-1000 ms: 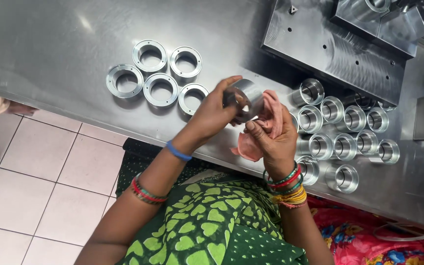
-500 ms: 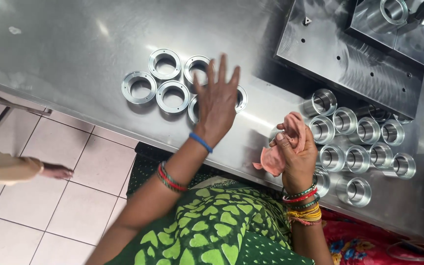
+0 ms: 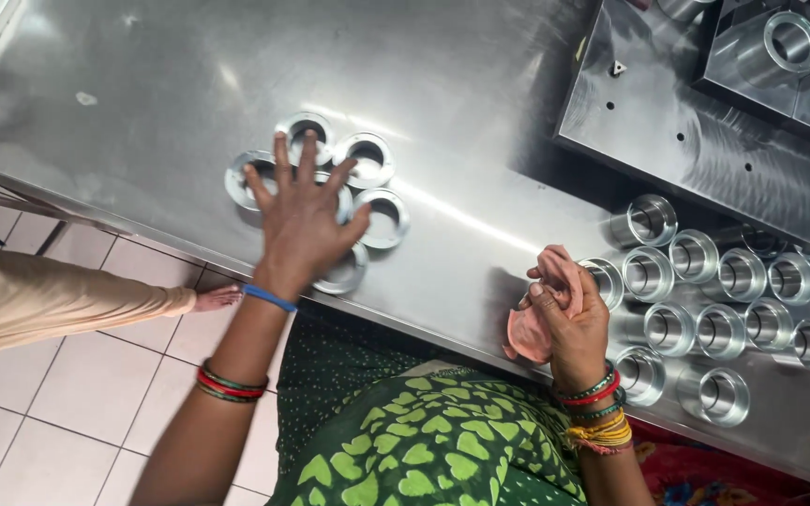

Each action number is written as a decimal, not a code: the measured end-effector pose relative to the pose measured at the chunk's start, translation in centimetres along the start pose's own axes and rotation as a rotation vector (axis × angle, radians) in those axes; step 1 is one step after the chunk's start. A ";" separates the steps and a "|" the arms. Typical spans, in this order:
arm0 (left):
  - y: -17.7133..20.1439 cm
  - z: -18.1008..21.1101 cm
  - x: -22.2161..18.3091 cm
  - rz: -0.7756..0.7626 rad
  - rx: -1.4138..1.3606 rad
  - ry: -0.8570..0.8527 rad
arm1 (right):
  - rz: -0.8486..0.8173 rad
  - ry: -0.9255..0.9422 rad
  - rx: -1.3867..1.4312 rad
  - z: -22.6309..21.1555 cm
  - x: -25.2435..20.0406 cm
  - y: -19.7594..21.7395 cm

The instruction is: Inspecting, wiping, and measuring cylindrical metal components at a workstation.

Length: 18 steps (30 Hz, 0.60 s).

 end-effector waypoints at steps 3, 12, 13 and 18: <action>1.8 -4.4 0.5 -0.003 0.001 -0.005 | -0.046 0.008 0.000 0.8 0.3 -0.3; 6.2 -20.1 4.7 0.050 0.050 -0.036 | -0.114 0.044 -0.088 -0.8 -0.5 -2.8; 6.3 -21.9 4.7 0.052 0.056 -0.040 | -0.113 0.048 -0.081 -0.8 -0.7 -2.8; 7.0 -24.3 6.1 0.066 0.033 0.200 | -0.012 0.216 -0.328 0.5 -1.5 0.3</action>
Point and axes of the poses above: each hand's wrist, its own x-axis towards the middle knuckle, its own y-axis out of the back of the hand, z = x × y, the point moved 3 cm from there along x, towards the middle knuckle, and after that the axes turned 12 degrees about -y, right-handed, at the moved point
